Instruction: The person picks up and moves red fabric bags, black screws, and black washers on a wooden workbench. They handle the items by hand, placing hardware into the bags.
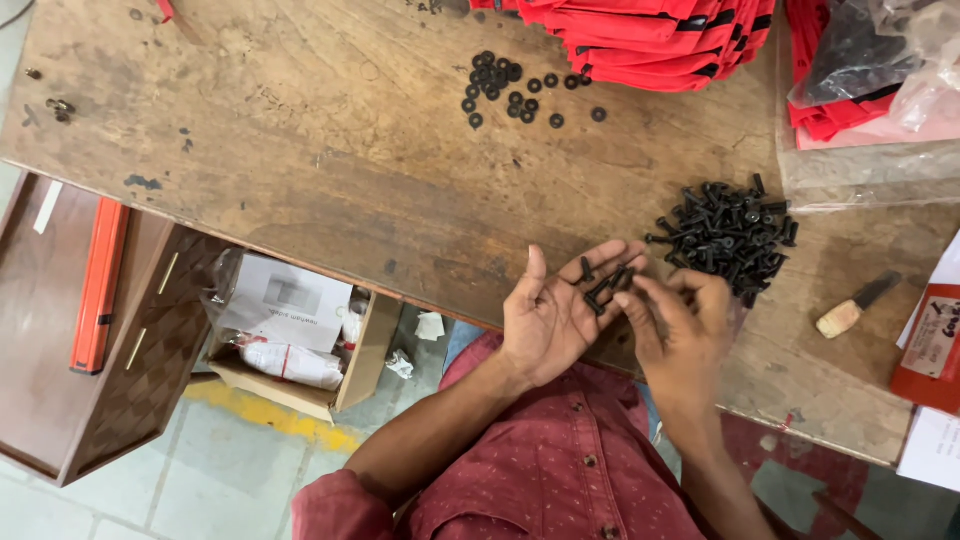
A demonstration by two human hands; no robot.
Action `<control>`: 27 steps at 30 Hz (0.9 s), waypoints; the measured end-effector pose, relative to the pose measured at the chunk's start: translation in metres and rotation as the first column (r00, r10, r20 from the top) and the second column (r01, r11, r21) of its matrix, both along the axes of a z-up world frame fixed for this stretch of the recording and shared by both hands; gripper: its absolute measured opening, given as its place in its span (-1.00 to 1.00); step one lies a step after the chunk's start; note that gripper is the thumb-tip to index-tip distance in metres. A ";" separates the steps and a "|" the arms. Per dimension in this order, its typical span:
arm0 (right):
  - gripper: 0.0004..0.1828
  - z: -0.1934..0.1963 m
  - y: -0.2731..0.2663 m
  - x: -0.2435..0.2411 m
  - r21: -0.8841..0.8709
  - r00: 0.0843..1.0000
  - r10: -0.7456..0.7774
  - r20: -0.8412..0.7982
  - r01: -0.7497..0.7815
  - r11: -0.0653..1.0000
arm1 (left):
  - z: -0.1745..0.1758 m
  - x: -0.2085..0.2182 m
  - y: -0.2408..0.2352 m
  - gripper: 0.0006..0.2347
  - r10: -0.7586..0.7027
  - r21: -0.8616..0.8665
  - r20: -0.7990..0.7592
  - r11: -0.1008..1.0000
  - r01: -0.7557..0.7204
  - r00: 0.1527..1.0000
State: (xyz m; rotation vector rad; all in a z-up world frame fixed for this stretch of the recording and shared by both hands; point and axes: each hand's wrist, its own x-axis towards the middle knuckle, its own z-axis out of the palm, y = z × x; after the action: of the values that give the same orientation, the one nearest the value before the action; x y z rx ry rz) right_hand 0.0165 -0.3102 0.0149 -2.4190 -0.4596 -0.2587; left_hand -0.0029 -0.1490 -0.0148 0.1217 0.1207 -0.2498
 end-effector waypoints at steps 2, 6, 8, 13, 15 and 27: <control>-0.72 -0.003 0.000 -0.003 0.047 0.999 -0.007 -0.053 0.010 0.999 | -0.001 0.000 0.000 -0.24 0.005 0.008 0.007 1.000 -0.005 1.000; -0.78 -0.025 -0.018 -0.010 0.132 0.992 -0.123 -0.038 0.127 0.983 | 0.001 0.000 -0.001 -0.24 0.009 -0.001 -0.009 1.000 -0.009 1.000; -0.87 -0.008 -0.019 -0.013 0.236 0.997 -0.072 0.001 0.070 0.969 | 0.003 0.000 -0.001 -0.24 0.009 0.001 -0.017 1.000 -0.009 1.000; -0.86 -0.017 -0.026 -0.018 0.290 0.996 -0.066 -0.056 0.080 0.954 | 0.000 -0.001 -0.003 -0.26 0.017 0.004 0.009 1.000 -0.017 1.000; -0.86 -0.020 -0.026 -0.021 0.304 0.994 -0.064 -0.086 0.088 0.948 | 0.000 -0.002 -0.003 -0.27 0.025 0.001 0.015 1.000 -0.025 1.000; -0.81 -0.024 -0.031 -0.025 0.620 0.955 -0.039 -0.294 0.222 0.753 | -0.002 -0.001 -0.005 -0.31 0.012 0.008 0.005 1.000 -0.012 1.000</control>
State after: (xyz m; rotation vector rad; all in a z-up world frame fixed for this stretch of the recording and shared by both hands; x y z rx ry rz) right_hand -0.0085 -0.3416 -0.0096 -1.7553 -0.0458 -0.1200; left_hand -0.0034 -0.1542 -0.0168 0.1300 0.1175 -0.2367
